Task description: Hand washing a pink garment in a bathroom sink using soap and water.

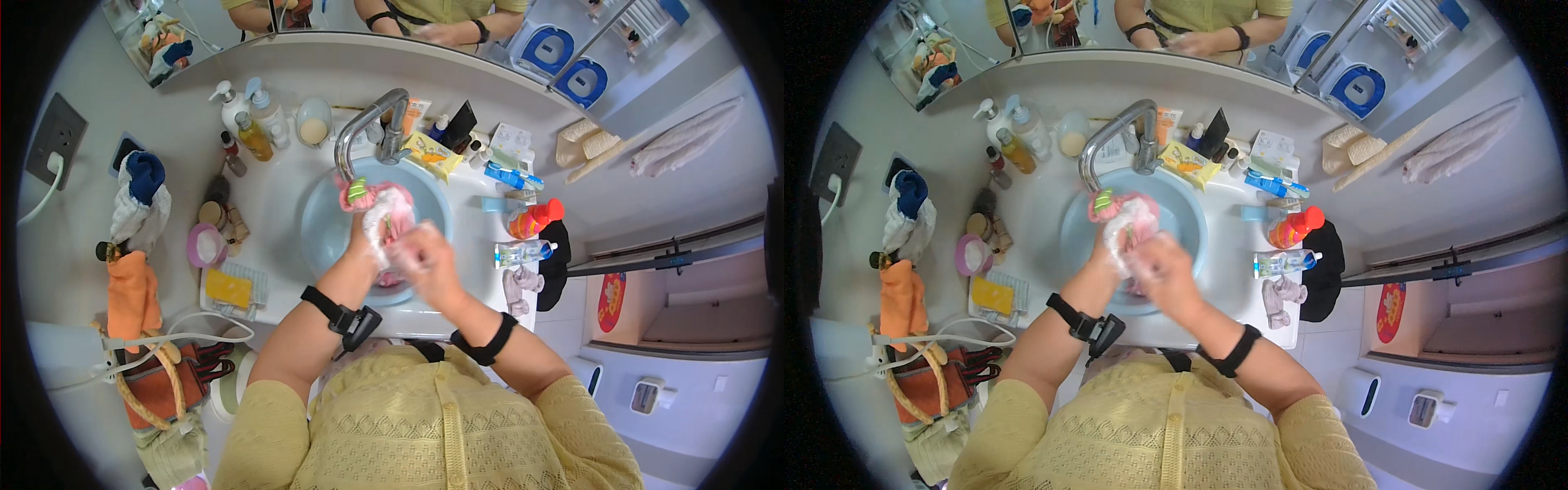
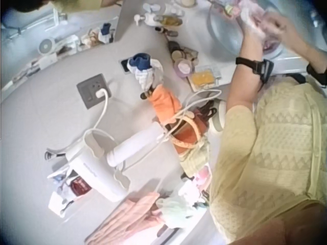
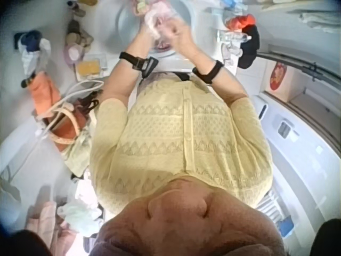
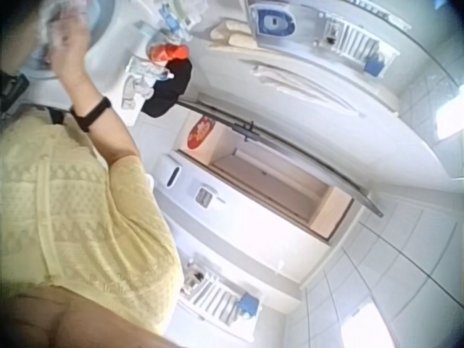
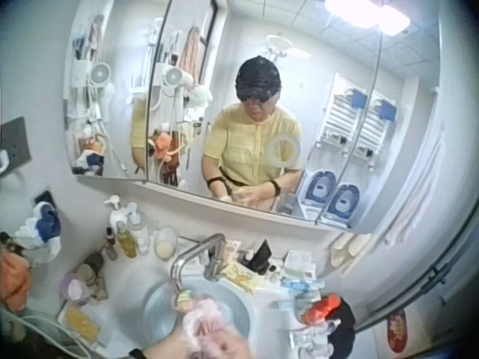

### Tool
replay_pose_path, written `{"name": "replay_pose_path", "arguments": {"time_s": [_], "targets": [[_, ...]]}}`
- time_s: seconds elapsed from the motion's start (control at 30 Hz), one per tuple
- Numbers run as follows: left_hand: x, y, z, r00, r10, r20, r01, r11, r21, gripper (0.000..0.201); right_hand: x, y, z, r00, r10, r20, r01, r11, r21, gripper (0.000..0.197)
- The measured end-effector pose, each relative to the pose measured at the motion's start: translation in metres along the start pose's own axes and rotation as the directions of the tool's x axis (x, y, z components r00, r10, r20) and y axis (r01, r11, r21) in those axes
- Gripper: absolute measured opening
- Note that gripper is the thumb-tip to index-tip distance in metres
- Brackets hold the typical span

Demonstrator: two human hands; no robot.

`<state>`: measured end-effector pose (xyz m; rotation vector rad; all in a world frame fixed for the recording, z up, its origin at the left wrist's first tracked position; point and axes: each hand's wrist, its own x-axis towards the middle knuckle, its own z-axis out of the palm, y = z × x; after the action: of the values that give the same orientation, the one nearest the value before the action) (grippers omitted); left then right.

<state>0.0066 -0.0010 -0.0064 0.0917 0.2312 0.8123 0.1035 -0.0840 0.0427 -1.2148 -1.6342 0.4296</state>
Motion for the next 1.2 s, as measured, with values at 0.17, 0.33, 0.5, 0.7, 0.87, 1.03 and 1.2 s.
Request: {"name": "replay_pose_path", "arguments": {"time_s": [0.17, 0.33, 0.5, 0.7, 0.87, 1.03, 1.2], "targets": [[0.0, -0.035, 0.028, 0.928, 0.21, -0.308, -0.077, 0.916, 0.394, 0.017, 0.035, 0.038, 0.01, 0.967, 0.249, -0.062, -0.255, 0.914, -0.316, 0.023], [0.002, -0.015, 0.006, 0.953, 0.114, -0.28, -0.059, 0.978, 0.198, 0.023, 0.021, 0.015, 0.022, 0.987, 0.157, -0.023, -0.157, 0.951, -0.265, 0.021], [-0.001, -0.033, 0.02, 0.972, 0.004, -0.236, 0.087, 0.922, 0.377, 0.021, 0.053, 0.032, -0.005, 0.856, 0.514, -0.062, -0.513, 0.826, -0.232, 0.017], [0.005, -0.011, -0.016, 0.991, -0.135, -0.008, 0.135, 0.989, 0.054, 0.028, 0.014, 0.005, 0.014, 0.999, 0.012, 0.039, -0.001, 0.96, -0.281, 0.015], [0.008, -0.037, 0.025, 0.953, -0.075, -0.293, 0.142, 0.967, 0.213, 0.018, 0.035, 0.028, -0.001, 0.913, 0.399, -0.089, -0.408, 0.88, -0.243, 0.013], [0.009, -0.02, -0.013, 0.989, -0.052, -0.136, 0.074, 0.984, 0.16, 0.014, 0.022, 0.027, 0.007, 0.987, 0.145, 0.063, -0.121, 0.95, -0.287, 0.017], [0.004, -0.022, 0.027, 0.975, -0.008, -0.22, 0.05, 0.981, 0.186, 0.012, 0.027, 0.01, 0.01, 0.971, 0.178, -0.157, -0.2, 0.971, -0.13, 0.011]]}}
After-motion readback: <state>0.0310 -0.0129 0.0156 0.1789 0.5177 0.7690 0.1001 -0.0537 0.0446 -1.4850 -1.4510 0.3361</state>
